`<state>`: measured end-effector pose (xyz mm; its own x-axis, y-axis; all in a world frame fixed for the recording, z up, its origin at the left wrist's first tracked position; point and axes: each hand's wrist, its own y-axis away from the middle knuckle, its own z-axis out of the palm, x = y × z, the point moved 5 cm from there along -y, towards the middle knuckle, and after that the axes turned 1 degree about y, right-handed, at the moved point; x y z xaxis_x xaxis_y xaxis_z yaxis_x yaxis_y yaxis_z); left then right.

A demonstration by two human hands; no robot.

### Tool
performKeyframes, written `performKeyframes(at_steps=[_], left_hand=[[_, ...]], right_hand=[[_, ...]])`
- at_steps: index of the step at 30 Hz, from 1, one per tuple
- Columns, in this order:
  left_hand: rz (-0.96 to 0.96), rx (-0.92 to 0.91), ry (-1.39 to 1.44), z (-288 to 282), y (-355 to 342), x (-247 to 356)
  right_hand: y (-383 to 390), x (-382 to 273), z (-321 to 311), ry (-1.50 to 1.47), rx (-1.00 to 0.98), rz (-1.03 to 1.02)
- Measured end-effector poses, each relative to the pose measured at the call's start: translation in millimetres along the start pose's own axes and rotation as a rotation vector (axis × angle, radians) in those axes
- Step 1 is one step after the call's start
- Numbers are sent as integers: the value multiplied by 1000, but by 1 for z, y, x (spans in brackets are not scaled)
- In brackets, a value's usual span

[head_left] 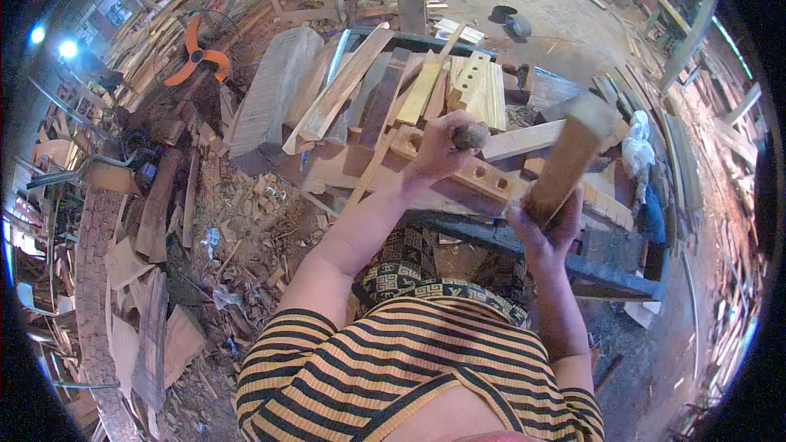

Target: The person chisels a piece of wood on a workbench by holding a chisel against the wood and striking it repeatedly with a wooden block.

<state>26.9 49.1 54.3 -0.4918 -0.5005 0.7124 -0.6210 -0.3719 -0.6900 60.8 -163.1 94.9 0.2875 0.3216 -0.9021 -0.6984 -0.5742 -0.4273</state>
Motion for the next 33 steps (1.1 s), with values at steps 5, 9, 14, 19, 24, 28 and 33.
performKeyframes(at_steps=[5, 9, 14, 19, 24, 28, 33], left_hand=[[-100, 4, 106, 3, 2, -6], [-154, 11, -45, -1, 2, -10], [-32, 5, 86, 1, 0, -4], [70, 46, 258, 0, 0, 1], [69, -15, -63, -2, -2, -7], [-149, 12, -40, -1, 2, -15], [-209, 55, 62, -2, 5, -6]], right_hand=[[-5, 15, 19, 399, -217, 38], [-2, 14, 6, 103, -173, 140], [-2, 12, -1, 144, 40, -131], [-3, 37, 9, 348, -280, 255], [-3, 11, -4, 41, -91, 55], [-9, 14, 2, 112, -18, -23], [-7, 24, 7, 232, -202, 145]])
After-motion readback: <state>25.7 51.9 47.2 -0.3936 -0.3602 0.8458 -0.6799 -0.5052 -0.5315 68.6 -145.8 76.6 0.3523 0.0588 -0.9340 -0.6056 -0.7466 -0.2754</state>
